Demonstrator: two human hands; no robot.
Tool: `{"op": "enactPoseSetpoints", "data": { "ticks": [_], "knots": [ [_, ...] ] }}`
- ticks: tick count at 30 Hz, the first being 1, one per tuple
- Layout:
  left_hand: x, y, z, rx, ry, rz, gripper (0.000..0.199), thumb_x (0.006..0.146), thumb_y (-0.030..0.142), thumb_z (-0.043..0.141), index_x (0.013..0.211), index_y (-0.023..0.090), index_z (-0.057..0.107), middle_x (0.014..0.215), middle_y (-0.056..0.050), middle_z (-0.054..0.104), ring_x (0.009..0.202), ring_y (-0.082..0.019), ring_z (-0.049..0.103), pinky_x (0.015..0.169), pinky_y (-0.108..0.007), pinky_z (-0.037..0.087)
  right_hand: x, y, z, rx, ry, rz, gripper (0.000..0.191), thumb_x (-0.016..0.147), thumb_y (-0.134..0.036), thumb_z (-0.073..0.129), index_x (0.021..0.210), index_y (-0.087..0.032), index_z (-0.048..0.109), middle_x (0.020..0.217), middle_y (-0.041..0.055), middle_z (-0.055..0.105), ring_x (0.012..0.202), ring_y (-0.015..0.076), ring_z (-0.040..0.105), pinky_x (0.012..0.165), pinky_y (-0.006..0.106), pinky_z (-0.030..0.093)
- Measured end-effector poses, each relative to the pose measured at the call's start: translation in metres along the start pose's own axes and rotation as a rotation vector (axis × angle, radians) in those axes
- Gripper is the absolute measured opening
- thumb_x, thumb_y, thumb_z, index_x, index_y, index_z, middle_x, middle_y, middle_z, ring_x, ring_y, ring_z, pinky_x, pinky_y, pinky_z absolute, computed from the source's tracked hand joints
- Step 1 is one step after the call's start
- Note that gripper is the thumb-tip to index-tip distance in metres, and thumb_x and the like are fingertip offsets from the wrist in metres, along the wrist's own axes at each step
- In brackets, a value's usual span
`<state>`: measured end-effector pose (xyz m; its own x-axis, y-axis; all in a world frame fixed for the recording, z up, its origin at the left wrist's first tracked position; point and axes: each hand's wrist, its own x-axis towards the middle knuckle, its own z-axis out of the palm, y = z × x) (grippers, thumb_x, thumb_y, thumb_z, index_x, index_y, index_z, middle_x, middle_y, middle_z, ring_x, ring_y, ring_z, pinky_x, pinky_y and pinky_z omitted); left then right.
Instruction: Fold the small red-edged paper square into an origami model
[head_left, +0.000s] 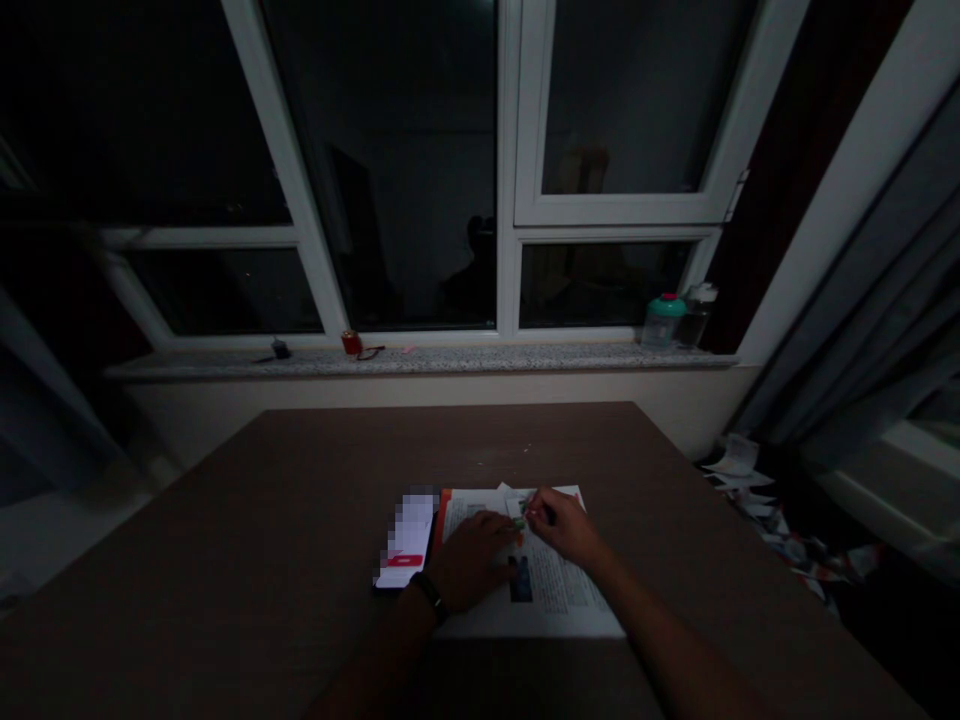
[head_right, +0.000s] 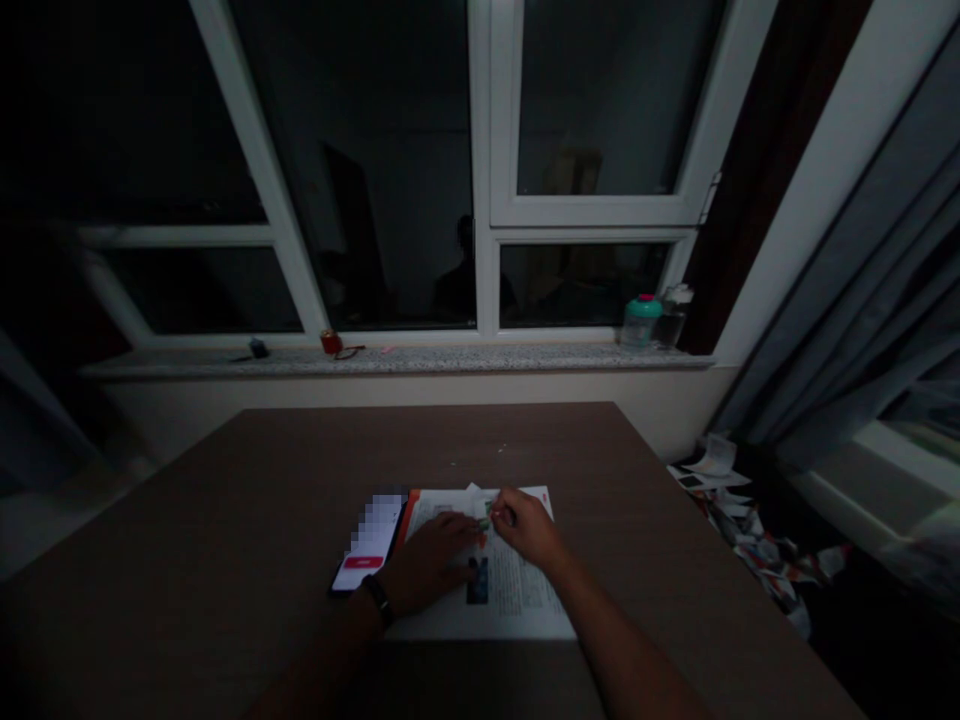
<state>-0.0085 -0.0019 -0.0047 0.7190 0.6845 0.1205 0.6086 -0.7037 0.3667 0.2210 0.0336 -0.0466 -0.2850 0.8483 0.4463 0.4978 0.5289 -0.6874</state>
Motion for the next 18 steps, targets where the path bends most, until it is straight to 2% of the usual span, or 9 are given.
{"op": "enactPoseSetpoints", "data": {
  "ticks": [6, 18],
  "knots": [
    [-0.0011, -0.0007, -0.0007, 0.021, -0.040, -0.040, 0.050, 0.090, 0.030, 0.063, 0.138, 0.030, 0.049, 0.151, 0.000, 0.041, 0.137, -0.027, 0.036, 0.114, -0.047, 0.030, -0.0001, -0.0023, -0.0003, 0.010, -0.048, 0.002, 0.005, 0.081, -0.017, 0.059, 0.079, -0.021, 0.057, 0.071, -0.0023, 0.058, 0.064, 0.0132, 0.053, 0.060, 0.022, 0.038],
    [0.0004, 0.0017, -0.0021, 0.017, -0.062, -0.062, 0.051, 0.088, 0.028, 0.065, 0.137, 0.026, 0.050, 0.149, -0.002, 0.044, 0.137, -0.028, 0.036, 0.114, -0.047, 0.030, -0.0032, -0.0062, 0.0025, 0.004, -0.108, -0.079, 0.008, 0.079, -0.012, 0.059, 0.078, -0.021, 0.057, 0.070, -0.0030, 0.056, 0.063, 0.0120, 0.052, 0.059, 0.021, 0.037]
  ]
}}
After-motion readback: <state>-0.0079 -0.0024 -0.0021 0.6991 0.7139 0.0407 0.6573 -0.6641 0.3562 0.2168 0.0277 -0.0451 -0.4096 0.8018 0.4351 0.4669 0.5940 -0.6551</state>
